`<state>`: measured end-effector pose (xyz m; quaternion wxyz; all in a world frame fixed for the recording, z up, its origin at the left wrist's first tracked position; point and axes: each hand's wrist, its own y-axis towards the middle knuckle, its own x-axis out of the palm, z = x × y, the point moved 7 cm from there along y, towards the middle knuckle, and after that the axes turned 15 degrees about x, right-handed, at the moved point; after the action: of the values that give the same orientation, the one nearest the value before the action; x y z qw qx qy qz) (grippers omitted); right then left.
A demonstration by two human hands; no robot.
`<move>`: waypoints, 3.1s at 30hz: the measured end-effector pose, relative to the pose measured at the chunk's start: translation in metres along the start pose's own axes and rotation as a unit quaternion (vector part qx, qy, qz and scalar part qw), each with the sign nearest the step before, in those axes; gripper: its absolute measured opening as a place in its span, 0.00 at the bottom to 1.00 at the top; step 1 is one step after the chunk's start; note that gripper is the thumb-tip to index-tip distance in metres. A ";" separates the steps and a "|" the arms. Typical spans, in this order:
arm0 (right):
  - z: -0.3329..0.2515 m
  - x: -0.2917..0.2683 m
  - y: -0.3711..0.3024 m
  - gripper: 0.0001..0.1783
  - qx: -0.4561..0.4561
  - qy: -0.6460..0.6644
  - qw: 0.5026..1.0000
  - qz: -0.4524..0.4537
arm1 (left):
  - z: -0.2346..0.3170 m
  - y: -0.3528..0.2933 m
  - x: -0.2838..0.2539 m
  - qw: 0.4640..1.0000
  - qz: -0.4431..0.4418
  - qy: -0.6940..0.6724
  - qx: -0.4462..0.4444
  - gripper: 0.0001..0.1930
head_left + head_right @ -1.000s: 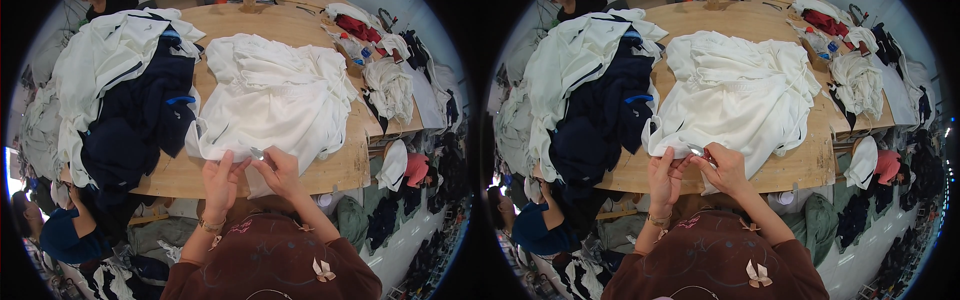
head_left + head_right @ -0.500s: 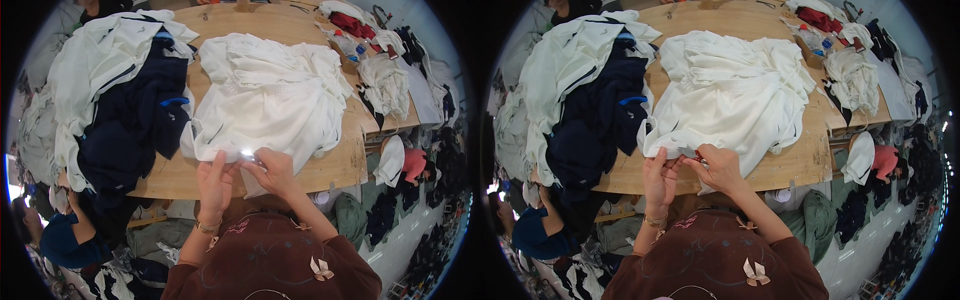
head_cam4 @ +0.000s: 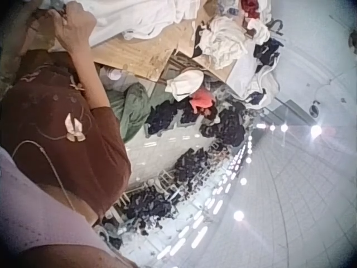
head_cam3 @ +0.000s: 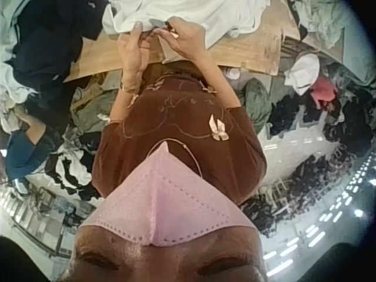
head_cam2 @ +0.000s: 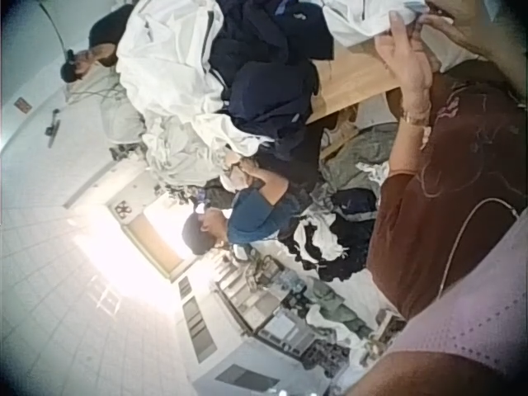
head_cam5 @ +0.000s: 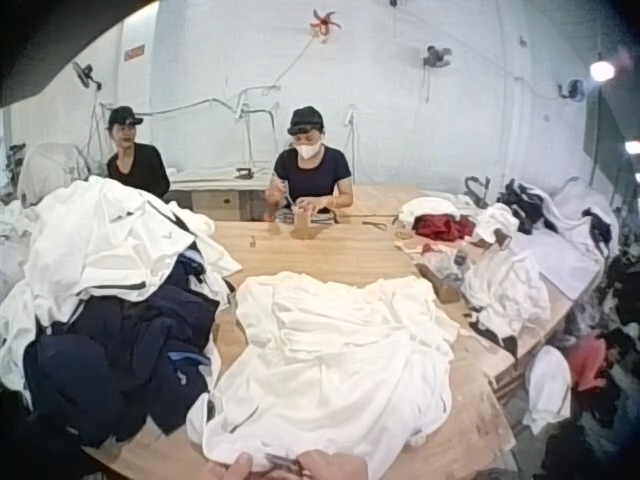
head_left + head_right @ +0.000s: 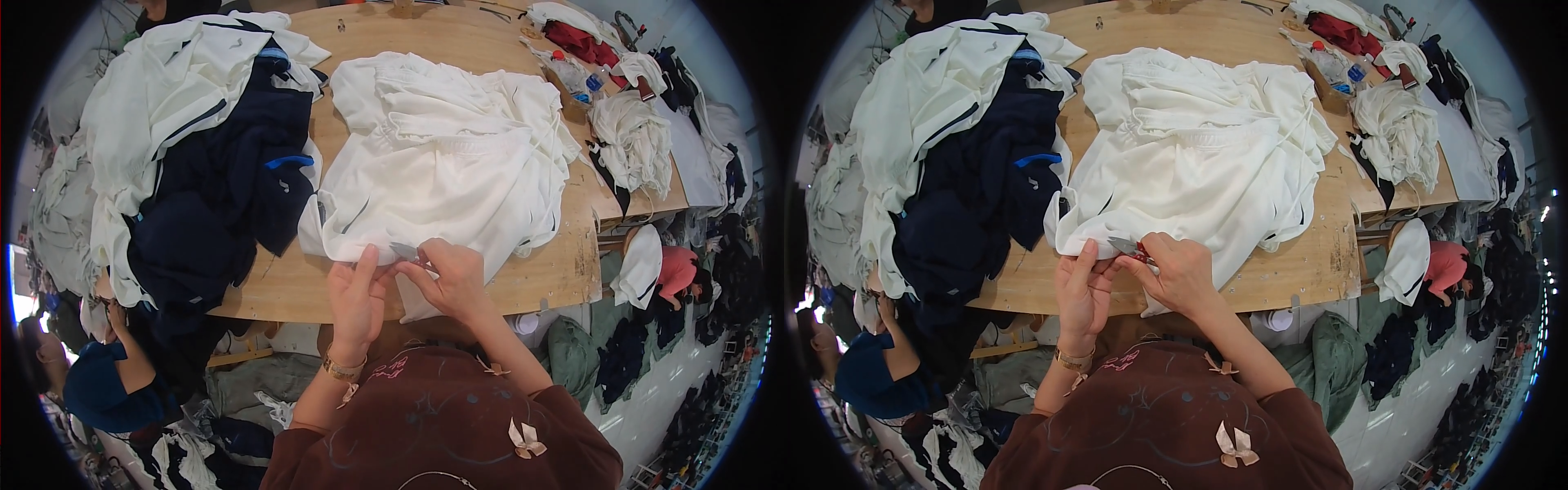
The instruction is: Trimming excess threads from white garments using thread snips.
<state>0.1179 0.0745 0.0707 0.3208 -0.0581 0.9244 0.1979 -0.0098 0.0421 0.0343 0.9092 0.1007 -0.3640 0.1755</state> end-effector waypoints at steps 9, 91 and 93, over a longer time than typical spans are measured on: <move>0.003 -0.001 -0.003 0.16 -0.005 -0.030 1.000 0.008 | -0.001 0.003 -0.001 0.999 0.007 -0.026 -0.027 0.15; 0.078 0.007 -0.014 0.18 0.294 0.375 0.870 -0.129 | -0.061 0.010 -0.035 0.958 -0.141 0.179 -0.171 0.15; 0.070 0.013 -0.014 0.19 0.282 0.359 0.879 -0.137 | -0.052 0.015 -0.029 0.960 -0.164 0.153 -0.167 0.15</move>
<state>0.1509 0.0901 0.0085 -0.0065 -0.1583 0.9756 -0.1520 -0.0029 0.0645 -0.0224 0.9742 -0.0228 -0.2232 -0.0258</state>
